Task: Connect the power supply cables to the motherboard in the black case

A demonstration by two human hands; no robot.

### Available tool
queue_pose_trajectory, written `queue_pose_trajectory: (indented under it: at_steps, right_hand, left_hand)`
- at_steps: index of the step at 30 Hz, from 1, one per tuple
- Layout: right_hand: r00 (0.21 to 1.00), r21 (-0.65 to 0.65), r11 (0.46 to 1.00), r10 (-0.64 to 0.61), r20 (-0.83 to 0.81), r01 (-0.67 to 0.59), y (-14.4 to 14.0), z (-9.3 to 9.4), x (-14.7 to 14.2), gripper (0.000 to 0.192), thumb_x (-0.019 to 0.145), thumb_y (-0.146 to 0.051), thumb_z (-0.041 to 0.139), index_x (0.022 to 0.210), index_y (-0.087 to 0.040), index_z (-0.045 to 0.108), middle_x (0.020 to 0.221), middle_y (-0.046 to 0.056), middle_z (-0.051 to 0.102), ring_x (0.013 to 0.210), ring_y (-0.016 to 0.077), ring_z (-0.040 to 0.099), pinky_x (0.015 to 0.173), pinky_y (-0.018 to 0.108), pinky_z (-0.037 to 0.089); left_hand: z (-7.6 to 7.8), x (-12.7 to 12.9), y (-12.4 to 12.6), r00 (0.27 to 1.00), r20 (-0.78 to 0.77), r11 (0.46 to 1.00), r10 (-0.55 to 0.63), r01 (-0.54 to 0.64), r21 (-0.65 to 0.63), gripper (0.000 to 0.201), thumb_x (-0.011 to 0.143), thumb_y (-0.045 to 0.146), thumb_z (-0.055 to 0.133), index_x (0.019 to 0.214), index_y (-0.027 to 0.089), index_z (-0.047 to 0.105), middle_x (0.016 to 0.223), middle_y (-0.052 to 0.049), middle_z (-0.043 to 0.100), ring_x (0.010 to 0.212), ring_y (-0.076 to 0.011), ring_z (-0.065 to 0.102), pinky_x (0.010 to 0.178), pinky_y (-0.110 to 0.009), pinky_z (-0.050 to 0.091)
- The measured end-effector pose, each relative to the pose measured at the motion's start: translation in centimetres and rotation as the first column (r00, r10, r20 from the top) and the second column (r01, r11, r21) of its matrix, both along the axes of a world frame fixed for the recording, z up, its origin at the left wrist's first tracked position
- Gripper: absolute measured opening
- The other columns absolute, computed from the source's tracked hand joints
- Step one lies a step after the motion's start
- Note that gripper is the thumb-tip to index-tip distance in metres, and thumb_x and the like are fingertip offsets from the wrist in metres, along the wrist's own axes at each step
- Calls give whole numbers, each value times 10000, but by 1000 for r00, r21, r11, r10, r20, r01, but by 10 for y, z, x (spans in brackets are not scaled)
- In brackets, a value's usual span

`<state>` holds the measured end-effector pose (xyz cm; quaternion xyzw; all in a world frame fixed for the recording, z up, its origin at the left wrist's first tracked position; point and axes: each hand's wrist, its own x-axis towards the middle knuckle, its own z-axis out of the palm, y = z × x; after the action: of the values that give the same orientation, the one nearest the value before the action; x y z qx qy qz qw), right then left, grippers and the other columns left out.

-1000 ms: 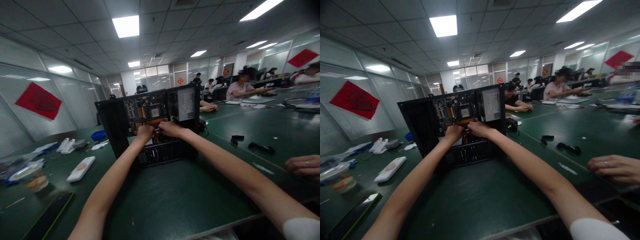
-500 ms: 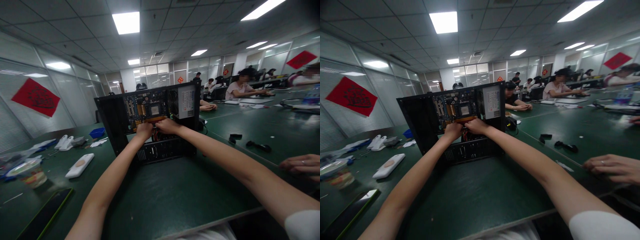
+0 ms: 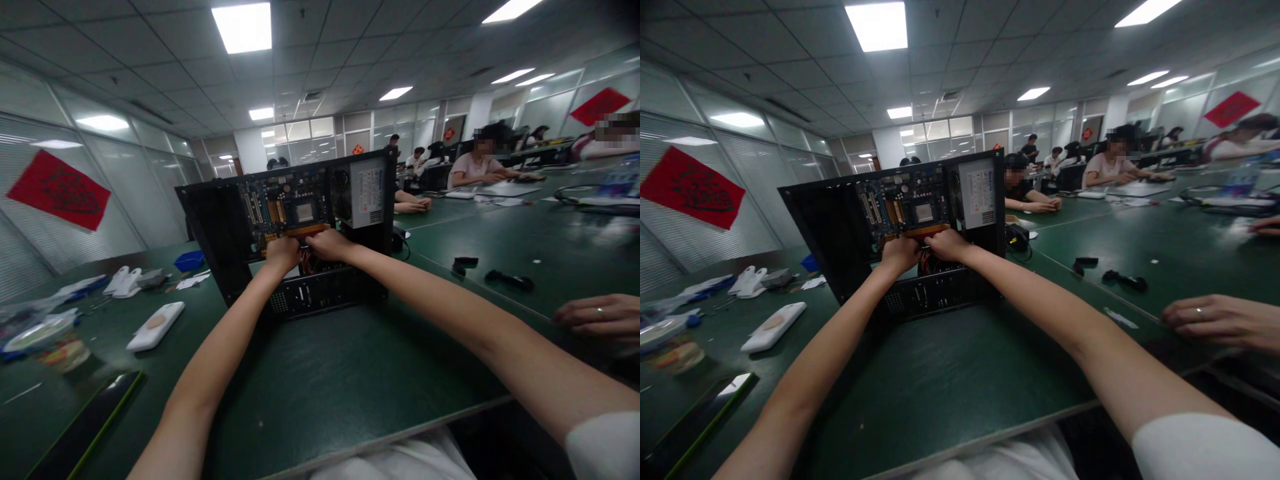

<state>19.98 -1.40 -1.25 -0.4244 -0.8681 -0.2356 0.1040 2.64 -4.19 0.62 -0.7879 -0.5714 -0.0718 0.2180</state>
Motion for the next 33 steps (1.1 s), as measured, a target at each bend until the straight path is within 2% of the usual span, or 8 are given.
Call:
queue_pose_trajectory:
  at_steps: [4,9,13,18,24,33]
  right_hand:
    - [998,-26,999,-25,-51,24,2,-1,0,356,966,-268,542,1282,-124,625,1213,207,726,1084,349,698,844,399,507]
    - [995,-68,997,-51,-89,45,2,-1,-1,335,974,-285,555,1269,-142,626,1206,198,730,1089,350,703,840,391,513]
    - [990,-90,995,-60,-127,49,0,-2,5,296,969,-233,561,1242,-147,636,1171,165,748,1059,295,716,808,326,503]
    - [972,-120,991,-87,-220,62,-2,-4,15,299,972,-168,527,1238,-124,657,1168,146,753,1061,231,712,817,266,491]
    - [969,-172,984,-87,-230,47,-1,-3,16,296,978,-173,528,1156,-147,763,1164,144,770,1105,237,701,905,274,490]
    - [968,-191,977,-132,-213,92,-7,1,12,339,981,-178,500,1160,-176,789,1168,145,776,1072,258,720,854,295,510]
  left_hand:
    - [1,1,-1,999,30,999,-33,32,31,379,994,353,504,1108,122,783,1064,-191,762,1016,-392,727,831,-471,593]
    - [2,0,2,998,27,999,-51,52,-12,362,1001,331,496,1080,149,798,1072,-181,768,1024,-369,730,853,-444,582]
    - [1,-1,2,996,51,998,-70,70,1,353,1000,328,503,1113,168,797,1090,-178,769,1038,-370,728,860,-445,576]
    - [3,0,2,995,75,997,-58,62,-53,350,997,318,506,1125,180,801,1105,-177,768,1057,-367,724,884,-454,570]
    - [1,0,7,989,130,995,-69,78,-62,334,973,301,517,1079,199,817,1070,-154,778,1049,-354,728,875,-441,578]
    - [-4,-7,20,972,220,992,-79,98,-81,288,939,355,596,1078,269,833,1075,-91,794,1050,-324,733,885,-408,584]
